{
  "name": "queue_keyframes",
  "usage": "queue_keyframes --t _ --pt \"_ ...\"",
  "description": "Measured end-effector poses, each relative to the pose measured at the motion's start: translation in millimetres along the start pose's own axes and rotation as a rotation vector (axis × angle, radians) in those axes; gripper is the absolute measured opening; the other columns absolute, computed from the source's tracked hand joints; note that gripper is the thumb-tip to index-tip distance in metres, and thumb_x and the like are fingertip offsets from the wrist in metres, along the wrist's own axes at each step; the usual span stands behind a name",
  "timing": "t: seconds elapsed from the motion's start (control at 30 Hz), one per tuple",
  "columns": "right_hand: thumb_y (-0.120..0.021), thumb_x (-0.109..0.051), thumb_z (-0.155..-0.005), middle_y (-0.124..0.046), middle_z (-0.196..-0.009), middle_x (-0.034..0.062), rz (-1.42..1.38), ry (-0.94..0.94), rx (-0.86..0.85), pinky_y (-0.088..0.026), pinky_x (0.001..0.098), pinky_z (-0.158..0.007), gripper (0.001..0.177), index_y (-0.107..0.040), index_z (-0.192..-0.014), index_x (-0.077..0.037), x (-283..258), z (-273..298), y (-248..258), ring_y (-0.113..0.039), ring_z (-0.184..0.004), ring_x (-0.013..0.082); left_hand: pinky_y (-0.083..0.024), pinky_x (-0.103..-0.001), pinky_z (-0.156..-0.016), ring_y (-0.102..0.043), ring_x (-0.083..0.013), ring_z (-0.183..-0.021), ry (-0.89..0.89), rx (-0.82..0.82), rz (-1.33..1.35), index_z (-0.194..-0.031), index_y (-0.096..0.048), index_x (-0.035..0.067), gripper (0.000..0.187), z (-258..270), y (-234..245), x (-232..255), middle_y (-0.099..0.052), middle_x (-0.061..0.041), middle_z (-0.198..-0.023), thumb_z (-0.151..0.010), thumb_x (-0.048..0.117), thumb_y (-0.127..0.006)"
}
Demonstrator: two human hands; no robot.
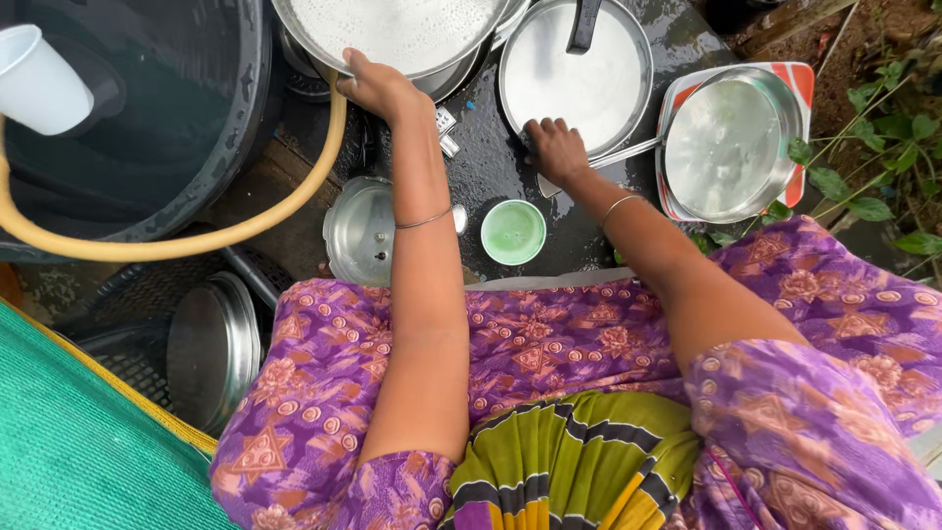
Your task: The person washes a variety of metal plates, bowls, and lids using a scrub sponge and water from a large tub, kemudian places the clean items into a dish rack.
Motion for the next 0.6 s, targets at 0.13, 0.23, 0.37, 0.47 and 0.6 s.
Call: queue_keyframes --t 0.13,0.23,0.37,0.47,0.6 --pt "-0.065 -0.007 -0.089 -0.063 -0.115 0.0149 0.187 0.064 0.035 -0.057 0.0447 -0.084 0.038 -0.054 -0.125 -0.007 0 7 -45 -0.064 -0.107 0.0321 -0.045 -0.057 -0.096 -0.053 -0.0425 -0.129 0.061 0.067 -0.013 -0.146 -0.021 0.001 0.076 8 -7 13 -0.038 -0.031 -0.147 -0.092 0.044 -0.053" --pt "-0.062 -0.008 -0.091 -0.064 -0.11 0.0161 0.243 0.118 0.021 -0.059 0.0431 -0.079 0.032 -0.054 -0.122 -0.005 17 13 -67 -0.066 -0.101 0.0316 -0.051 -0.053 -0.085 -0.059 -0.0392 -0.119 0.121 0.068 -0.121 -0.142 -0.018 0.01 0.076 31 -7 29 -0.041 -0.023 -0.137 -0.087 0.046 -0.056" --pt "-0.058 -0.007 -0.095 -0.065 -0.109 0.0212 0.375 0.14 -0.141 -0.06 0.0359 -0.066 0.037 -0.052 -0.13 -0.003 41 9 -85 -0.068 -0.086 0.0264 -0.049 -0.046 -0.076 -0.055 -0.0318 -0.108 0.089 0.075 -0.254 -0.138 -0.034 0.007 0.079 65 -13 44 -0.043 -0.018 -0.131 -0.081 0.05 -0.068" --pt "-0.056 -0.009 -0.098 -0.064 -0.116 0.0217 0.41 0.154 -0.26 -0.06 0.0338 -0.064 0.039 -0.05 -0.135 -0.004 37 17 -70 -0.068 -0.087 0.0256 -0.047 -0.046 -0.074 -0.054 -0.0311 -0.105 0.061 0.09 -0.259 -0.138 -0.04 0.009 0.077 76 -16 35 -0.042 -0.017 -0.132 -0.079 0.049 -0.07" --pt "-0.058 -0.007 -0.095 -0.066 -0.115 0.0208 0.331 0.139 -0.258 -0.062 0.0353 -0.061 0.041 -0.052 -0.135 -0.005 5 40 -3 -0.071 -0.085 0.027 -0.047 -0.047 -0.09 -0.046 -0.0277 -0.119 0.083 0.14 -0.303 -0.145 -0.035 0.007 0.073 79 -6 6 -0.031 -0.017 -0.141 -0.092 0.045 -0.068"
Point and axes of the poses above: each hand's wrist, its own z-axis away from the middle knuckle, its own y-axis out of the back of the hand, x = y × z, the point moved 7 cm from there along -z, towards the middle knuckle
